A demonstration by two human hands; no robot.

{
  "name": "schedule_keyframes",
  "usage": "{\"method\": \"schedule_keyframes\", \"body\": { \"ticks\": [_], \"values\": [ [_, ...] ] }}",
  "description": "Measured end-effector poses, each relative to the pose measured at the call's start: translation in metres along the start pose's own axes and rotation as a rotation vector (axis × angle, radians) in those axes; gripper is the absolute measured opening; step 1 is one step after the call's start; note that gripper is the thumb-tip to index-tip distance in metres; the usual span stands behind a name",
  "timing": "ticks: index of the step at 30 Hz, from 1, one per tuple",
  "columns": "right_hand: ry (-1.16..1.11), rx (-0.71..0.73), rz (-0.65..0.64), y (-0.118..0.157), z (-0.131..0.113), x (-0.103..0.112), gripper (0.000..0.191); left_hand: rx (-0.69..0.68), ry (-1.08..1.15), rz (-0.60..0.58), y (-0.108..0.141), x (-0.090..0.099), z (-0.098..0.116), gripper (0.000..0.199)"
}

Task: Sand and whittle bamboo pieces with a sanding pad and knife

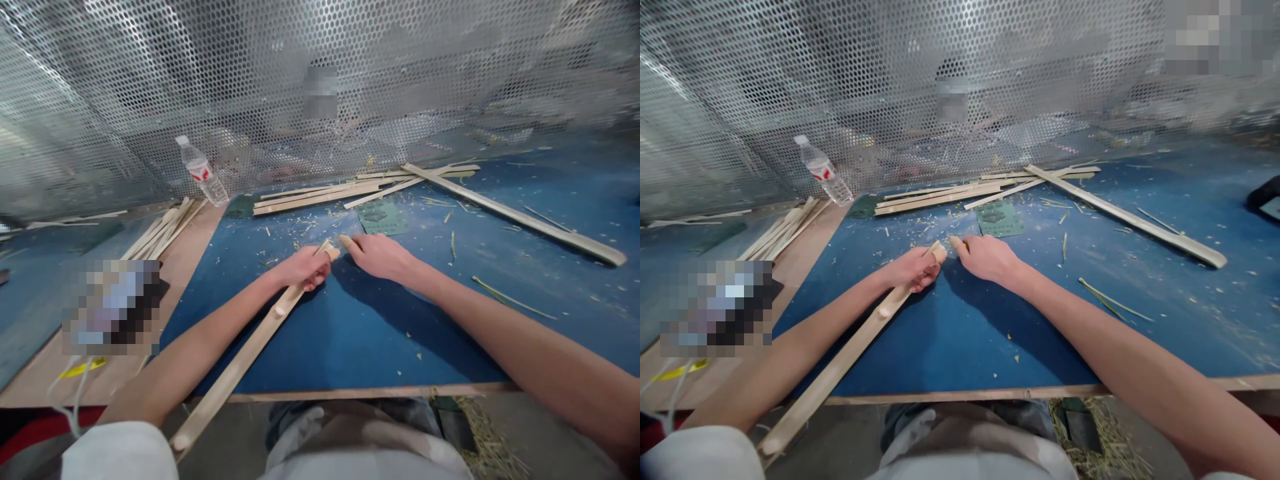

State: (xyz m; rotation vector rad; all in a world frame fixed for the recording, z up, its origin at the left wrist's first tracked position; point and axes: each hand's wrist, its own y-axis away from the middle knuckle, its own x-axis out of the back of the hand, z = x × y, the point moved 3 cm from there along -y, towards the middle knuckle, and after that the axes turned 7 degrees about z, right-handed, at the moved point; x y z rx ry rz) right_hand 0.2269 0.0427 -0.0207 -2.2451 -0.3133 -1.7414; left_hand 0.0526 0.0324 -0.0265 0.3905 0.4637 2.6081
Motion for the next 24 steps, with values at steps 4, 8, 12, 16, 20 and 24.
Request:
{"method": "schedule_keyframes", "body": {
  "ticks": [4,8,12,16,20,24],
  "values": [
    [-0.048,-0.095,0.002,-0.003,0.004,0.002,0.061,-0.008,0.083,-0.043,-0.002,0.000,-0.001,0.020],
    [-0.060,-0.098,0.012,-0.003,0.003,0.001,0.055,0.037,0.065,-0.063,-0.007,-0.001,0.004,0.020],
    [-0.150,-0.085,0.024,-0.004,0.009,0.001,0.047,-0.092,-0.069,-0.075,-0.002,-0.002,0.044,0.023],
    [-0.192,-0.127,0.147,-0.007,0.021,0.005,0.038,-0.405,-0.266,-0.085,0.021,-0.009,0.120,0.026],
    [-0.277,-0.175,0.285,-0.009,0.029,0.011,0.032,-0.894,-0.592,0.008,0.053,-0.029,0.188,0.032],
    [-0.432,-0.062,0.477,-0.013,0.032,0.018,0.024,-1.231,-0.778,0.225,0.066,-0.042,0.204,0.027]
  ]
}}
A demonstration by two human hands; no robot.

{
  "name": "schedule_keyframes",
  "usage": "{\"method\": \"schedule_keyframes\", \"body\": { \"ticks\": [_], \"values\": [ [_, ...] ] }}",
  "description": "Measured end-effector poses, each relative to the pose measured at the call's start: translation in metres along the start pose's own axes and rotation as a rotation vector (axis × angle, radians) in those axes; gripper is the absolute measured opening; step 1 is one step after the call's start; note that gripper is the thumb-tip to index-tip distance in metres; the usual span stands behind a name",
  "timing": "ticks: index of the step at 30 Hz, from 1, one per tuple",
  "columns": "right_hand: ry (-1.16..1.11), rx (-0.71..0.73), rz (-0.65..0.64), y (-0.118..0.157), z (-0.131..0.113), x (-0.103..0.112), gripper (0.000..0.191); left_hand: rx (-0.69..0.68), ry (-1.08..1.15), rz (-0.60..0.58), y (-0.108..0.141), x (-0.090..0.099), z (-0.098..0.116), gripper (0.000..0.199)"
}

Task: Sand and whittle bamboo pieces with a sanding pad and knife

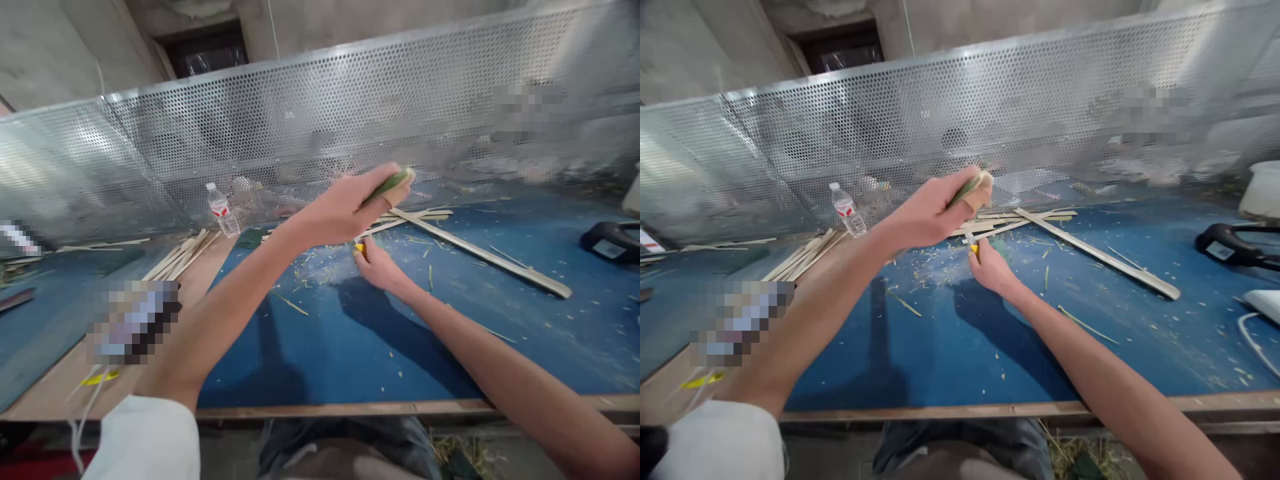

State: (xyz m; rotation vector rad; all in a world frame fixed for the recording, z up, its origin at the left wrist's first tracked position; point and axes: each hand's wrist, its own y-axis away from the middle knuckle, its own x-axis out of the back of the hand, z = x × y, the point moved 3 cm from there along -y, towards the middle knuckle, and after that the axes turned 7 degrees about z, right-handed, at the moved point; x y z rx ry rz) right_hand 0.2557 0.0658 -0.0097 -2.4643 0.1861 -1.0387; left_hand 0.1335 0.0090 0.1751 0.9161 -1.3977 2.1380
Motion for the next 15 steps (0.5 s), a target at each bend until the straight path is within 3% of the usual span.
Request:
{"method": "schedule_keyframes", "body": {
  "ticks": [4,7,11,15],
  "values": [
    [-0.177,0.151,0.181,-0.003,-0.007,0.012,0.029,-0.102,-0.101,0.065,0.027,-0.014,-0.016,0.020],
    [-0.287,0.135,0.288,0.000,-0.017,0.028,0.036,-0.070,-0.121,0.074,0.053,-0.021,-0.032,0.013],
    [-0.318,0.176,0.434,0.016,-0.035,0.054,0.040,-0.042,-0.146,-0.034,0.072,-0.020,-0.040,0.021],
    [-0.187,0.443,0.469,0.039,-0.047,0.062,0.027,0.008,-0.080,-0.154,0.076,-0.016,-0.041,0.022]
  ]
}}
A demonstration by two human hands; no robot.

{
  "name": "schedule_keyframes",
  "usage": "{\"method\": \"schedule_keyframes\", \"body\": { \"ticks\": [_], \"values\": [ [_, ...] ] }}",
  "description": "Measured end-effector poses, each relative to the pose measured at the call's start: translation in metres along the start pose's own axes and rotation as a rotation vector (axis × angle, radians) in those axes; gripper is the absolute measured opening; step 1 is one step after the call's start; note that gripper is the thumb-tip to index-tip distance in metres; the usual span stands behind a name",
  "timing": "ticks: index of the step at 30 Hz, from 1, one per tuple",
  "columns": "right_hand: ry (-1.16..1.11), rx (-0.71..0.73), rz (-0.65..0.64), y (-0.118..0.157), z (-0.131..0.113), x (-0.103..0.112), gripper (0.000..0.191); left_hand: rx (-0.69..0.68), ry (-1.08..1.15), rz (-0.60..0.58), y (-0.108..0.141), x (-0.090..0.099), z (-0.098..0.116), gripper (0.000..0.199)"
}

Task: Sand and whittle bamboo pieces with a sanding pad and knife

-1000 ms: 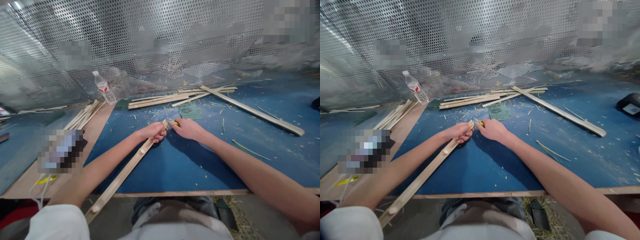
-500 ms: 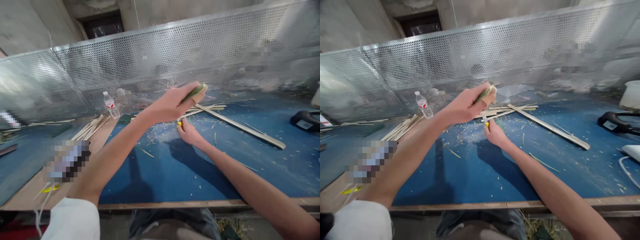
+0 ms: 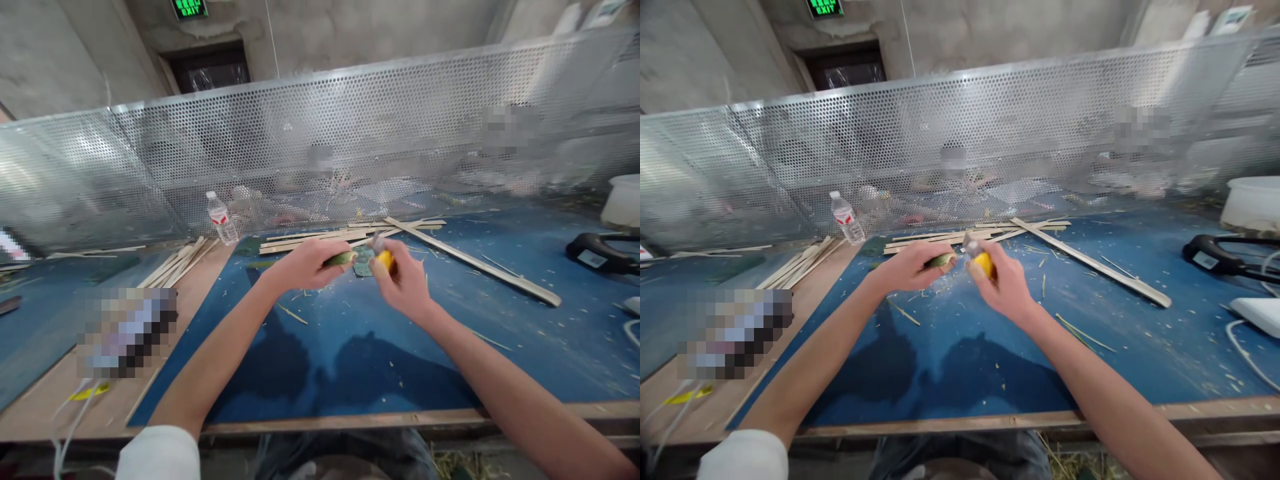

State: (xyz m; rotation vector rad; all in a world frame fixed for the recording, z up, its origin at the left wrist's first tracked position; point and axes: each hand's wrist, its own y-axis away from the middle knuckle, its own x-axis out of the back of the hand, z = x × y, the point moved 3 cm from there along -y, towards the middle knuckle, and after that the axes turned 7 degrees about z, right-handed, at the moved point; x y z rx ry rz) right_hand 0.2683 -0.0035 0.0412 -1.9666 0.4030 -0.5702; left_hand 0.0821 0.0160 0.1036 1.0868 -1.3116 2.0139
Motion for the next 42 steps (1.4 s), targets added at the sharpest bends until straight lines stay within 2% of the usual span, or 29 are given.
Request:
{"method": "schedule_keyframes", "body": {
  "ticks": [3,5,8,16,19,24,30,34,39,42],
  "values": [
    [0.028,0.268,-0.091,0.010,-0.009,-0.004,0.021,0.000,0.051,-0.027,0.003,-0.001,0.000,0.014],
    [0.067,0.364,-0.122,0.014,-0.010,-0.008,0.021,-0.004,0.063,-0.041,0.004,-0.003,0.000,0.009],
    [0.129,0.402,-0.131,0.014,-0.010,-0.010,0.021,0.005,0.066,-0.052,0.006,-0.005,0.000,0.010],
    [0.172,0.445,-0.100,0.008,-0.010,-0.002,0.022,0.072,0.049,-0.068,0.008,0.000,-0.001,0.030],
    [0.188,0.451,-0.120,0.008,-0.007,-0.002,0.026,0.087,0.026,-0.065,0.008,-0.001,-0.004,0.039],
    [0.187,0.458,-0.142,0.009,-0.004,-0.002,0.027,0.071,0.009,-0.068,0.007,-0.007,-0.010,0.045],
    [0.206,0.372,-0.282,0.011,0.005,-0.002,0.033,0.040,-0.011,-0.063,0.008,-0.014,-0.014,0.047],
    [0.207,0.374,-0.343,0.012,0.010,-0.002,0.034,0.032,-0.049,-0.063,0.010,-0.018,-0.017,0.046],
    [0.224,0.343,-0.314,0.015,0.008,-0.006,0.033,0.005,-0.060,-0.017,0.010,-0.020,-0.019,0.045],
    [0.221,0.201,-0.233,0.014,0.007,-0.009,0.031,-0.009,-0.048,0.025,0.008,-0.018,-0.020,0.040]
  ]
}}
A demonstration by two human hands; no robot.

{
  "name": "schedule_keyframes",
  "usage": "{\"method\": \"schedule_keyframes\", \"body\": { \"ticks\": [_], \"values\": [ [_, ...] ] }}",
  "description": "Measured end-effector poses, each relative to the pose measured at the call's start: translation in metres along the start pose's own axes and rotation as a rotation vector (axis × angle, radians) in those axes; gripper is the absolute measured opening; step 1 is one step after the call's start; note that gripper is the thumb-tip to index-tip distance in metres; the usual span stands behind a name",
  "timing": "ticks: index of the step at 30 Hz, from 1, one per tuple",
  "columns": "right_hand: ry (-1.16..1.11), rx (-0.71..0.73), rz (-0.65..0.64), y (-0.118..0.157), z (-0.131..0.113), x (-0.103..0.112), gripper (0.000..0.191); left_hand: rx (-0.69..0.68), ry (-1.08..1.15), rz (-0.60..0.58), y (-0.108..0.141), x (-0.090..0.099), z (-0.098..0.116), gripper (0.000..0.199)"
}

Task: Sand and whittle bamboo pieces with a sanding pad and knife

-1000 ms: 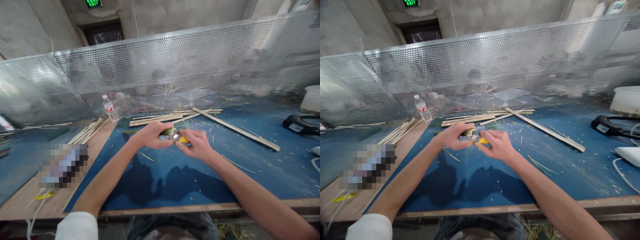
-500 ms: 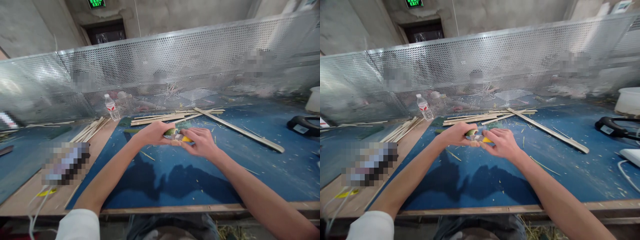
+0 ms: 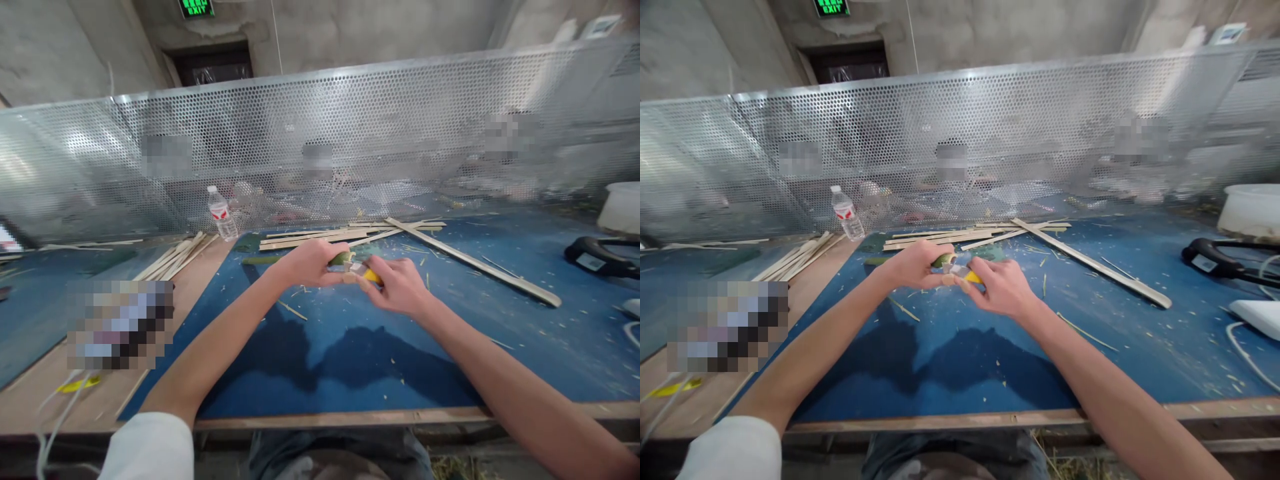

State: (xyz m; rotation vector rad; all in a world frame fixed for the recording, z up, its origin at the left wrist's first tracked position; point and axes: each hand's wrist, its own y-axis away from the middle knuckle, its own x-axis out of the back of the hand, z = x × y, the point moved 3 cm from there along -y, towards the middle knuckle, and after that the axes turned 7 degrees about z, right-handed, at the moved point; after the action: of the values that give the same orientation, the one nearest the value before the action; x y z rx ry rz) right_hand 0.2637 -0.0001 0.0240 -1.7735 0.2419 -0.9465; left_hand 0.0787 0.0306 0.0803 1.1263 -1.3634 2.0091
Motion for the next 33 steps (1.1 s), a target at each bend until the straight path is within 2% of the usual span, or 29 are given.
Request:
{"method": "schedule_keyframes", "body": {
  "ticks": [3,5,8,11,14,19,23,27,33],
  "values": [
    [-0.017,-0.200,0.090,-0.003,0.002,0.002,0.029,-0.001,0.016,0.060,-0.002,0.002,0.000,0.038],
    [-0.033,-0.234,0.131,-0.004,0.003,0.005,0.028,0.000,0.022,0.087,-0.002,0.003,0.000,0.039],
    [-0.068,-0.164,0.145,-0.004,0.005,0.006,0.027,0.002,0.017,0.089,-0.003,0.004,-0.001,0.046],
    [-0.083,-0.054,0.073,-0.001,0.006,0.001,0.031,0.024,0.014,0.050,-0.003,0.004,-0.003,0.055],
    [-0.069,0.028,0.001,0.003,0.007,-0.005,0.038,0.029,0.023,0.017,-0.003,0.003,-0.005,0.055],
    [-0.025,0.088,-0.006,0.003,0.008,-0.006,0.044,0.026,0.017,-0.003,-0.004,0.000,-0.004,0.056],
    [0.005,0.138,-0.010,0.001,0.008,-0.004,0.040,0.041,-0.065,0.022,-0.004,0.000,-0.005,0.059],
    [0.062,0.097,-0.001,0.001,0.010,-0.004,0.033,0.043,-0.191,0.041,-0.004,0.000,-0.008,0.061],
    [-0.012,-0.085,0.074,0.003,0.007,-0.007,0.033,0.042,-0.223,0.058,-0.003,-0.003,-0.015,0.059]
  ]
}}
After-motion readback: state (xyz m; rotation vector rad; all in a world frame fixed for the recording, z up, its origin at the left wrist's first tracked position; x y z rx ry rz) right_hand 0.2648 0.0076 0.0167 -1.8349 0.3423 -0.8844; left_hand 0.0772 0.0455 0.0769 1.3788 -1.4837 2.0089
